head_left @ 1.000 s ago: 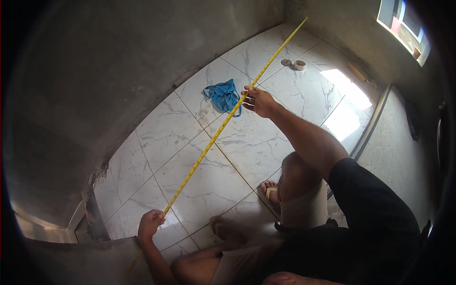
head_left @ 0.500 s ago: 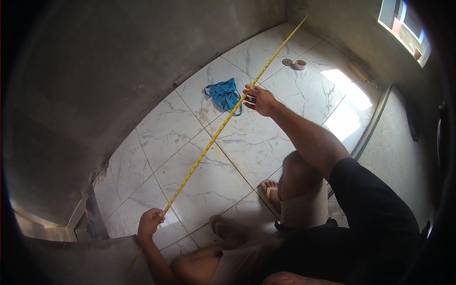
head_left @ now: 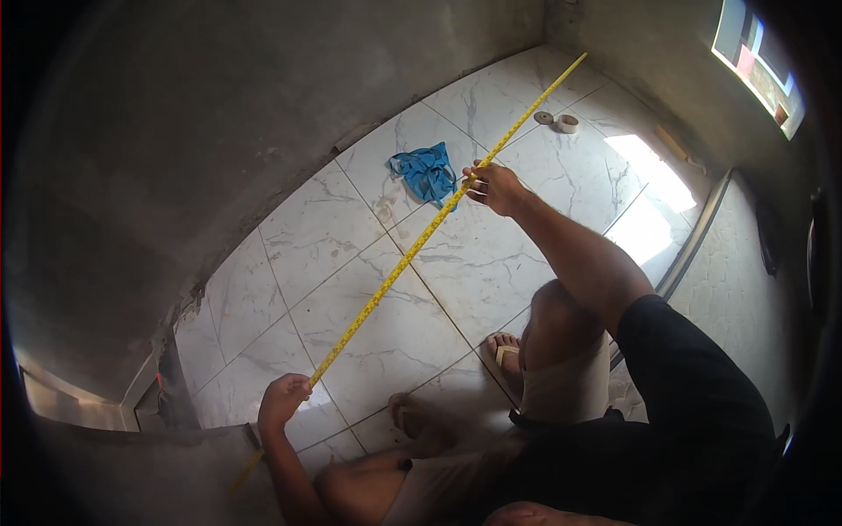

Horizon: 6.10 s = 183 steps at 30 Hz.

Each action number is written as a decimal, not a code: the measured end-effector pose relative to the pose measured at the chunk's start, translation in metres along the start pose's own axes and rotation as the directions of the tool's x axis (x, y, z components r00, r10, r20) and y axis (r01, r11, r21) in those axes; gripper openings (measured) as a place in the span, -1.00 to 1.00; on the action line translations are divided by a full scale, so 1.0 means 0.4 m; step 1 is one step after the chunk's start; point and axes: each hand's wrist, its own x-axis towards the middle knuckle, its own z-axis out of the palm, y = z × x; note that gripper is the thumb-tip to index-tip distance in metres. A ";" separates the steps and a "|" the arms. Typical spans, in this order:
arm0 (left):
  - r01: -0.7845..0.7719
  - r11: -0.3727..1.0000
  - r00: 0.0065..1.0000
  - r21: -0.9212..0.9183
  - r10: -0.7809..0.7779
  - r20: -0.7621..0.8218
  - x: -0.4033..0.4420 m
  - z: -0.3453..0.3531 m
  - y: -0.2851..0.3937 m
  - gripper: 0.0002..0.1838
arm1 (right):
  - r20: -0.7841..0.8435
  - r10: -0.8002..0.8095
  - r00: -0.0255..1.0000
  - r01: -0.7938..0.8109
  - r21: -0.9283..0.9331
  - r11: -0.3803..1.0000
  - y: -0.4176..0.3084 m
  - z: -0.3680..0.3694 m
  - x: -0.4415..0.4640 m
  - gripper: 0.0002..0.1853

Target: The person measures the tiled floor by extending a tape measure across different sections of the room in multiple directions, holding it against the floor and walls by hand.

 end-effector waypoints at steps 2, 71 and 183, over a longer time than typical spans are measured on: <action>0.028 0.999 1.000 -0.044 -0.028 0.001 0.008 0.003 -0.007 -0.73 | 0.011 -0.038 0.999 0.038 -0.043 0.998 0.005 0.006 -0.005 -0.57; -0.060 0.872 0.993 0.486 0.101 -0.058 0.085 0.036 0.058 -0.18 | -0.040 0.105 0.994 -0.109 -0.121 0.987 0.020 -0.171 0.191 -0.86; -0.086 0.951 0.992 0.298 0.056 0.110 0.089 0.110 0.024 -0.21 | 0.043 0.090 0.995 -0.089 -0.017 0.996 0.044 -0.103 0.119 -0.85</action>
